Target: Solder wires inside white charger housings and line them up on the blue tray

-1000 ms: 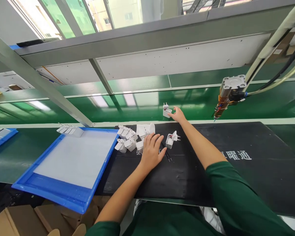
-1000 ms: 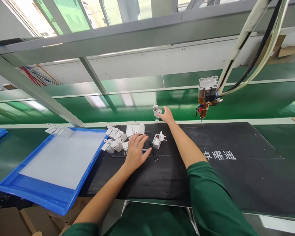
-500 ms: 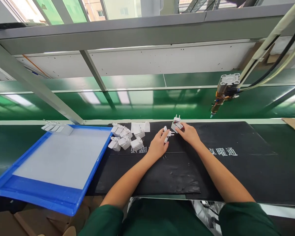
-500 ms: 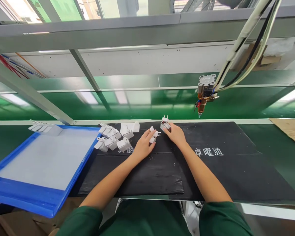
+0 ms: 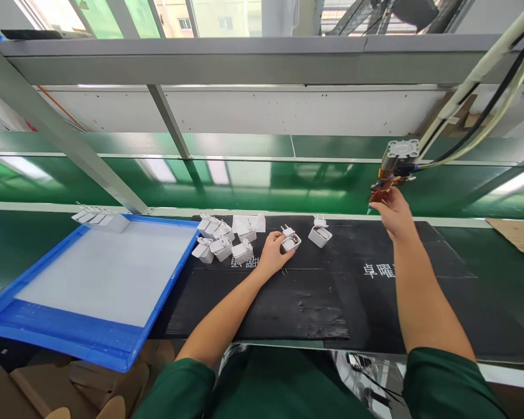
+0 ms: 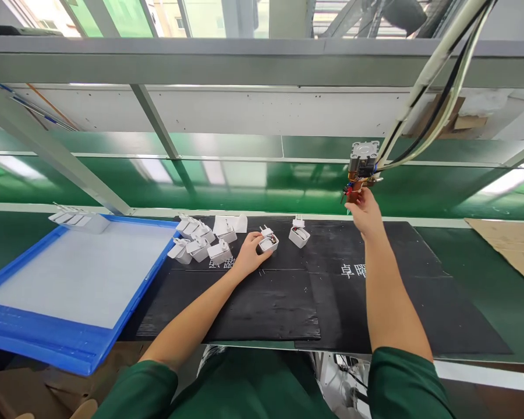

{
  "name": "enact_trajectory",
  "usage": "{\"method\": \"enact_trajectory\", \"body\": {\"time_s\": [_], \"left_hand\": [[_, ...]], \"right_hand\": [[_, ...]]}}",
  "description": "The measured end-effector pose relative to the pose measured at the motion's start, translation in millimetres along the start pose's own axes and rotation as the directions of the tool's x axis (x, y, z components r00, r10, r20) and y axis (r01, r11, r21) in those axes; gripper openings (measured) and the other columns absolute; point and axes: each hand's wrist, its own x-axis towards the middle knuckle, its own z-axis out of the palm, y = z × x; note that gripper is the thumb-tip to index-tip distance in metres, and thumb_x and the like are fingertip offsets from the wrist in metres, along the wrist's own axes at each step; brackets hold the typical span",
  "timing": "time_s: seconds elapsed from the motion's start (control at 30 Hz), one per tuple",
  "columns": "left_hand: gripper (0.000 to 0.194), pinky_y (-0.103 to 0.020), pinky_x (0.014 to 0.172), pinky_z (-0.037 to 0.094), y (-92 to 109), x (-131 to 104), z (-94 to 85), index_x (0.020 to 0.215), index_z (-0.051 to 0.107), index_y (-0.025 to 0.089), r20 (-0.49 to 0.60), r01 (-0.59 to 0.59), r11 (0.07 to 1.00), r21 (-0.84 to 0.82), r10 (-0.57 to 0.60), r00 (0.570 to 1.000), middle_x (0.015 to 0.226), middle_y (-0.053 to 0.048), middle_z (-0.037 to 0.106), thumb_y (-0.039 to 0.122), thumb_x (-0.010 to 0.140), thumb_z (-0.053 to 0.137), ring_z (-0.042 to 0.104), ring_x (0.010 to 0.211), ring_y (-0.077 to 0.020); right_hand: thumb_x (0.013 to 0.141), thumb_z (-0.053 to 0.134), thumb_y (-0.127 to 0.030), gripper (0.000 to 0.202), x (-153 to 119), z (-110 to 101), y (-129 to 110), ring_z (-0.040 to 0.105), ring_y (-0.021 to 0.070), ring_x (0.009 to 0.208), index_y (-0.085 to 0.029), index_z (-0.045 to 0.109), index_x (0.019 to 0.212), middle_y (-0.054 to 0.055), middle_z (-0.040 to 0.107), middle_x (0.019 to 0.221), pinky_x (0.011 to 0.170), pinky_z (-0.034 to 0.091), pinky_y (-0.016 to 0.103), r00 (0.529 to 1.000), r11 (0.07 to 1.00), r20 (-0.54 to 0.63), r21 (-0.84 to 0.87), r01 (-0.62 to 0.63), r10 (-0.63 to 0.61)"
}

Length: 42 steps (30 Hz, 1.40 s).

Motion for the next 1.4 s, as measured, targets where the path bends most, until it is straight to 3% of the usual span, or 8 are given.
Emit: {"method": "enact_trajectory", "body": {"time_s": [0.1, 0.23, 0.4, 0.5, 0.6, 0.77, 1.1, 1.4], "left_hand": [[0.042, -0.045, 0.106, 0.048, -2.6, 0.7, -4.9, 0.119, 0.065, 0.016, -0.037, -0.073, 0.996, -0.054, 0.071, 0.997, 0.124, -0.013, 0.066, 0.014, 0.077, 0.070, 0.060, 0.120, -0.0267], [0.048, -0.040, 0.102, 0.051, -4.8, 5.0, -12.7, 0.128, 0.061, 0.017, -0.072, -0.053, 0.987, -0.154, 0.042, 0.997, 0.126, -0.011, 0.068, 0.011, 0.080, 0.063, 0.064, 0.115, -0.0236], [0.044, -0.033, 0.077, 0.056, -3.7, 10.1, -14.5, 0.122, 0.063, 0.012, -0.065, 0.112, 0.969, -0.221, -0.129, 0.990, 0.091, -0.006, 0.074, 0.021, 0.079, 0.069, 0.066, 0.074, -0.0180], [0.044, -0.030, 0.075, 0.055, -1.5, 9.7, -13.5, 0.121, 0.063, 0.014, -0.073, 0.126, 0.954, -0.272, -0.151, 0.986, 0.087, -0.004, 0.073, 0.021, 0.078, 0.069, 0.064, 0.072, -0.0166], [0.042, -0.031, 0.080, 0.053, 1.0, 8.3, -12.6, 0.119, 0.063, 0.015, -0.077, 0.133, 0.947, -0.293, -0.162, 0.984, 0.095, -0.006, 0.073, 0.022, 0.078, 0.069, 0.066, 0.080, -0.0179], [0.041, -0.033, 0.082, 0.053, 6.5, 6.3, -14.1, 0.120, 0.062, 0.015, -0.065, 0.124, 0.937, -0.328, -0.153, 0.986, 0.100, -0.008, 0.073, 0.027, 0.080, 0.068, 0.067, 0.086, -0.0205], [0.044, -0.035, 0.087, 0.055, 6.7, 7.8, -14.3, 0.120, 0.062, 0.015, -0.105, 0.082, 0.901, -0.426, -0.139, 0.985, 0.111, -0.010, 0.072, 0.022, 0.078, 0.071, 0.068, 0.097, -0.0228], [0.045, -0.033, 0.084, 0.055, 6.5, 6.0, -16.8, 0.120, 0.063, 0.015, -0.091, 0.127, 0.916, -0.380, -0.174, 0.981, 0.102, -0.007, 0.073, 0.025, 0.077, 0.071, 0.067, 0.089, -0.0206]], "right_hand": [[0.053, 0.065, -0.018, 0.056, 1.5, 29.1, -8.7, 0.064, 0.0272, 0.109, -0.027, 0.050, 0.106, 0.007, 0.066, 0.113, 0.098, 0.051, 0.051, 0.984, 0.996, 0.163, 0.060, 0.060, -0.069], [0.057, 0.070, -0.025, 0.064, -21.7, 68.8, -33.2, 0.063, 0.0261, 0.109, -0.029, 0.047, 0.117, 0.005, 0.063, 0.115, 0.093, 0.053, 0.046, 0.905, 0.973, 0.367, 0.158, 0.167, -0.215], [0.074, 0.074, -0.034, 0.055, -69.6, 117.6, -70.9, 0.063, 0.0199, 0.094, -0.030, 0.046, 0.122, 0.001, 0.060, 0.098, 0.083, 0.053, 0.039, 0.825, 0.941, 0.460, 0.236, 0.241, -0.327], [0.080, 0.072, -0.031, 0.047, -97.4, 133.3, -84.9, 0.060, 0.0156, 0.083, -0.032, 0.047, 0.120, -0.002, 0.055, 0.092, 0.076, 0.053, 0.034, 0.785, 0.900, 0.478, 0.374, 0.225, -0.395], [0.079, 0.073, -0.028, 0.044, -114.7, 137.6, -92.3, 0.057, 0.0136, 0.076, -0.032, 0.049, 0.116, -0.003, 0.052, 0.088, 0.073, 0.052, 0.033, 0.772, 0.845, 0.450, 0.496, 0.203, -0.449], [0.072, 0.079, -0.027, 0.050, -121.1, 137.6, -96.3, 0.055, 0.0141, 0.073, -0.033, 0.051, 0.112, -0.004, 0.051, 0.084, 0.070, 0.052, 0.033, 0.801, 0.841, 0.435, 0.520, 0.149, -0.411], [0.083, 0.069, -0.033, 0.032, -118.2, 137.8, -92.7, 0.054, 0.0153, 0.075, -0.033, 0.057, 0.112, -0.001, 0.053, 0.084, 0.070, 0.051, 0.033, 0.823, 0.853, 0.406, 0.493, 0.169, -0.398], [0.078, 0.074, -0.031, 0.046, -119.7, 135.0, -96.0, 0.054, 0.0159, 0.076, -0.036, 0.054, 0.119, -0.001, 0.053, 0.087, 0.069, 0.053, 0.034, 0.763, 0.829, 0.457, 0.529, 0.180, -0.457]]}}
